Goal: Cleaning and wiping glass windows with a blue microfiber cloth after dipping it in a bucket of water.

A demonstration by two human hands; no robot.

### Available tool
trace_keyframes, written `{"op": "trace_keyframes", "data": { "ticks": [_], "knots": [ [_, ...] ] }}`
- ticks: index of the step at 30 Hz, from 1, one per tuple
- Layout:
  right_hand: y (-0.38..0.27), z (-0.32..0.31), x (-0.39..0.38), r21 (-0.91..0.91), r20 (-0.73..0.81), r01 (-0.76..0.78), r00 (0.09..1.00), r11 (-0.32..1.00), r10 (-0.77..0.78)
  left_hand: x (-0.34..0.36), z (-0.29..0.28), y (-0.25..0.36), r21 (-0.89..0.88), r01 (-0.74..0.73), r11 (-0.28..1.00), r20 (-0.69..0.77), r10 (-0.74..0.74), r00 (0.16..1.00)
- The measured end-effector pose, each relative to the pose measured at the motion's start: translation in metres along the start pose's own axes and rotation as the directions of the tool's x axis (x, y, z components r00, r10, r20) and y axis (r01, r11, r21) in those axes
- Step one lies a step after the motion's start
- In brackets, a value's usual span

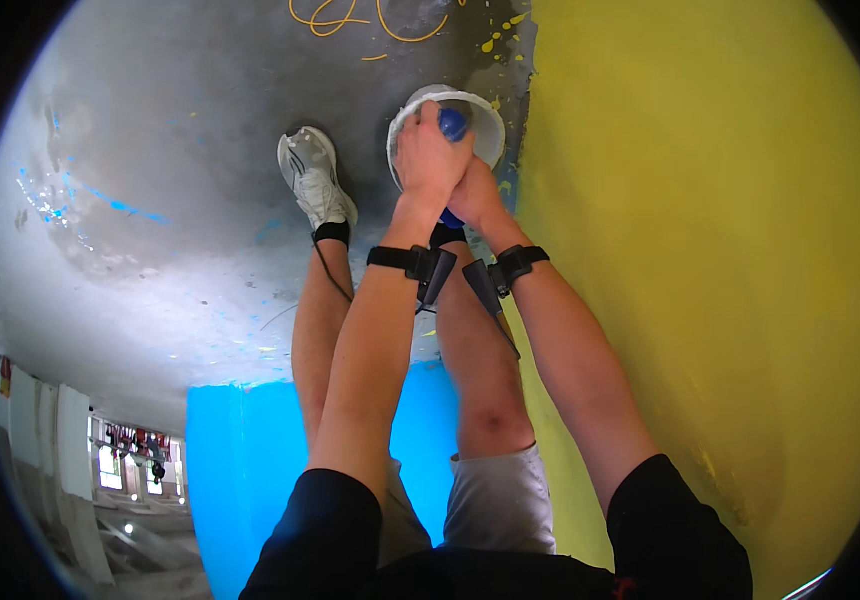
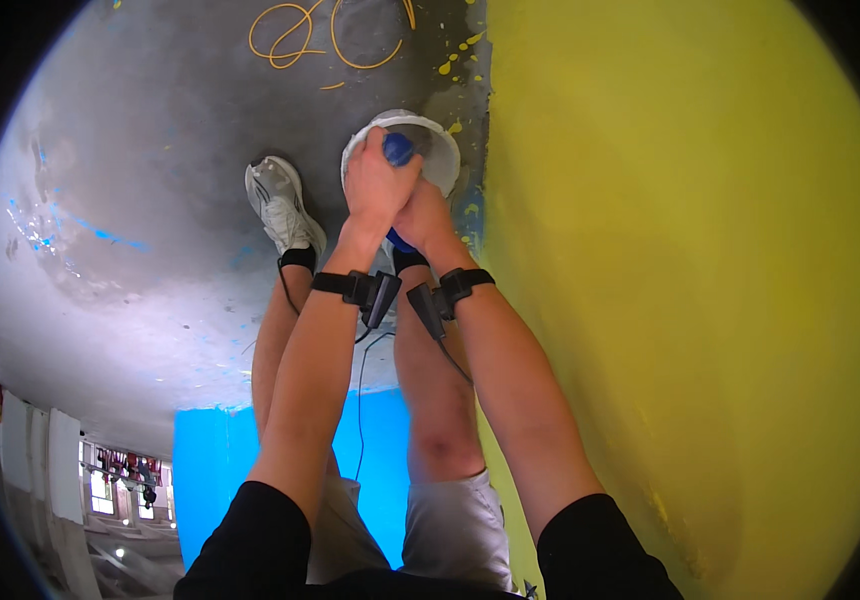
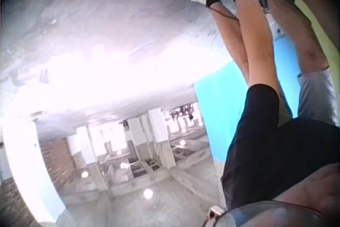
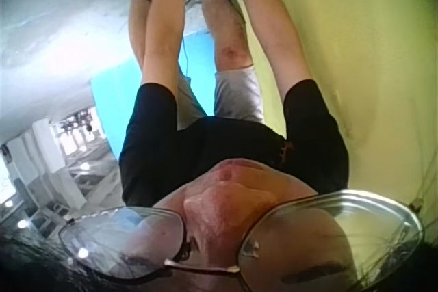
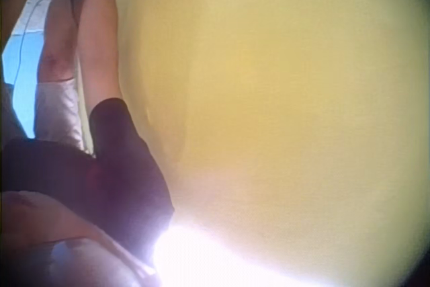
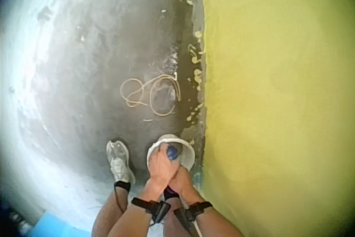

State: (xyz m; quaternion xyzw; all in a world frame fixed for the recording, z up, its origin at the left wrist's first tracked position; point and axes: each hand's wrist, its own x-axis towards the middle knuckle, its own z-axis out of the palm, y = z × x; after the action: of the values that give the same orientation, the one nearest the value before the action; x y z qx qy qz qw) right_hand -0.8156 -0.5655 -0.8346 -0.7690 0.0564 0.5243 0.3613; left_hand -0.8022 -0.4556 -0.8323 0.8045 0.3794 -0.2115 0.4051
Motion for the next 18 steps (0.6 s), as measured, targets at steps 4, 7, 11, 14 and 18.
{"op": "trace_keyframes", "data": {
  "ticks": [4,7,11,14,18],
  "knots": [
    [-0.014,0.007,-0.008,-0.192,-0.222,-0.042,0.975,0.98,-0.001,0.004,0.008,-0.001,0.001,-0.007,1.0,-0.02,0.007,1.0],
    [-0.019,0.007,-0.012,-0.163,-0.334,-0.021,0.942,0.986,-0.035,0.004,0.01,-0.001,-0.07,-0.042,0.997,-0.091,0.035,0.995],
    [-0.007,-0.011,-0.013,-0.259,-0.289,-0.049,0.957,0.965,-0.029,0.003,0.007,0.004,-0.267,-0.067,0.961,0.074,0.089,0.993],
    [-0.015,-0.016,-0.032,-0.078,-0.213,0.023,0.976,0.997,-0.04,-0.001,-0.007,-0.002,-0.386,-0.114,0.915,0.092,0.162,0.983],
    [-0.034,-0.036,-0.07,0.67,0.166,-0.171,0.983,0.722,0.079,-0.004,-0.044,-0.009,-0.743,0.154,0.652,0.249,0.056,0.967]
  ]
}}
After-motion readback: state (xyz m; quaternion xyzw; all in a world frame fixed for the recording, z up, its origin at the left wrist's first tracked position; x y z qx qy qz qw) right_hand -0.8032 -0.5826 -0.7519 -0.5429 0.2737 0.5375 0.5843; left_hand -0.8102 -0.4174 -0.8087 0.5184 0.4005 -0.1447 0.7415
